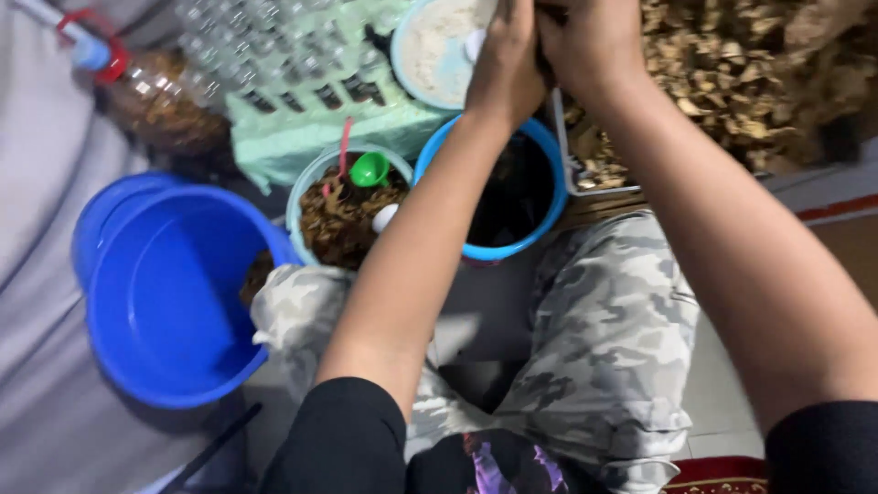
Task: Transferring dried organic material from a tray into a blue bucket using both hands.
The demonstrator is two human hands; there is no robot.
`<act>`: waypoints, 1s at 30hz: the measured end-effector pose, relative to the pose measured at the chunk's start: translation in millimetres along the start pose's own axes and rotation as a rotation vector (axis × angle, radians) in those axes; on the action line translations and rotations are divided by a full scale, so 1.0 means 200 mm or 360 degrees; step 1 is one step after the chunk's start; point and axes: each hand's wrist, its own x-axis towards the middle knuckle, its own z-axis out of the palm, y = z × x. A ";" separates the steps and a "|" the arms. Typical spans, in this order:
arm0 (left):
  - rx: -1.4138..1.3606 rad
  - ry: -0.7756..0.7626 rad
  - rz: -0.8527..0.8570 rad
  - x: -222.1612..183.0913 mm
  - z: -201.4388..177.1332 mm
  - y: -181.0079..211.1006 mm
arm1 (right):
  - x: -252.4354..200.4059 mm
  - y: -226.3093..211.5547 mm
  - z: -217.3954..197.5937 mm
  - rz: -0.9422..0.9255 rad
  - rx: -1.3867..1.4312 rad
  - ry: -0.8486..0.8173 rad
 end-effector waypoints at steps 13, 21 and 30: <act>0.0408 0.0062 -0.0368 -0.72 -1.23 -0.26 | 0.08 -1.27 0.43 -0.0422 0.1086 -0.0369; 0.0646 0.0062 -0.0872 -1.24 -1.75 -0.32 | -0.08 -1.94 0.68 -0.0345 0.1420 -0.0726; 0.0616 0.0108 -0.1633 -1.52 -2.05 -0.20 | -0.31 -2.45 0.83 0.0412 0.1433 -0.1038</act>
